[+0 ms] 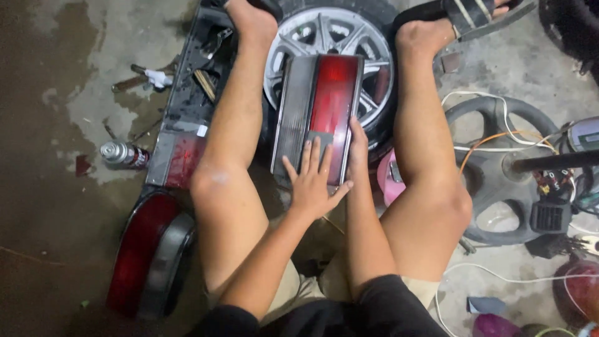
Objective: Hand-sanding a car taillight assembly with a sanding block and water to smooth the surface.
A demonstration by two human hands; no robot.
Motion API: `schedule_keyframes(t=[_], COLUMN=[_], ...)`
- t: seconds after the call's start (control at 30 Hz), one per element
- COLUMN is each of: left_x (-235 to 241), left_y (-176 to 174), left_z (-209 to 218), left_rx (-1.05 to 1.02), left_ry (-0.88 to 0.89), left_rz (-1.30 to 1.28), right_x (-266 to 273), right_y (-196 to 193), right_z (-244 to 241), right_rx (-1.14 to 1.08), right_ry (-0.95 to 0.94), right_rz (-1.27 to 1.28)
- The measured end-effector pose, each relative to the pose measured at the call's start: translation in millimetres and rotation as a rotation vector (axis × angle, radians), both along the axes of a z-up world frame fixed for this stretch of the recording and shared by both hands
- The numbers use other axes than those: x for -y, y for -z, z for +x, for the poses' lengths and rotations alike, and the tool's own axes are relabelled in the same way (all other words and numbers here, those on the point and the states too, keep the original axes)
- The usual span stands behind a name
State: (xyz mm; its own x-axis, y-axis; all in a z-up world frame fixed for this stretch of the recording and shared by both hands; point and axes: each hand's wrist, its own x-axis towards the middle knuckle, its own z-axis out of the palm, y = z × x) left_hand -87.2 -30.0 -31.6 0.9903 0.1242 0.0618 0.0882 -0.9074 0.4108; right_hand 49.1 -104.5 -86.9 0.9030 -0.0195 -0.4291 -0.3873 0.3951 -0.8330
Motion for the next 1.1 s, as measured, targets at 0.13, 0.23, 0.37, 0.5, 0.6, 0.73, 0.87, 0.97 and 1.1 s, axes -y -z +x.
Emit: schedule_keyframes(t=[0.13,0.23,0.37,0.5,0.6,0.73,0.87,0.97,1.1], left_x=[3,-8,-27,-35,-28,-10,11,12,-2], left_y=[3,-1,7,10,2,-3,-2,9,10], left_z=[-9,35,129,177,138,39,-29,-22,46], left_rx=[-0.022,-0.032,0.048,-0.004,0.004,0.015,-0.063,-0.010,0.065], left_ry=[0.005,0.007,-0.051,-0.054,-0.023,0.015,0.033,0.030,0.017], left_rz=[0.034,0.037,0.076,0.053,0.058,0.032,-0.015,0.052,0.054], right_x=[5,-4,7,8,5,1,2,3,-4], right_y=[16,-4,68,-10,-4,13,13,-10,-16], right_z=[8,4,24,-1,1,6,-1,-5,-3], right_rx=[-0.033,-0.007,0.037,0.011,0.046,0.072,0.029,-0.010,-0.038], right_ry=[0.039,0.033,0.044,-0.056,-0.086,0.017,0.031,0.038,0.023], right_rz=[0.127,0.098,0.117,0.117,0.083,0.093,0.118,0.091,0.102])
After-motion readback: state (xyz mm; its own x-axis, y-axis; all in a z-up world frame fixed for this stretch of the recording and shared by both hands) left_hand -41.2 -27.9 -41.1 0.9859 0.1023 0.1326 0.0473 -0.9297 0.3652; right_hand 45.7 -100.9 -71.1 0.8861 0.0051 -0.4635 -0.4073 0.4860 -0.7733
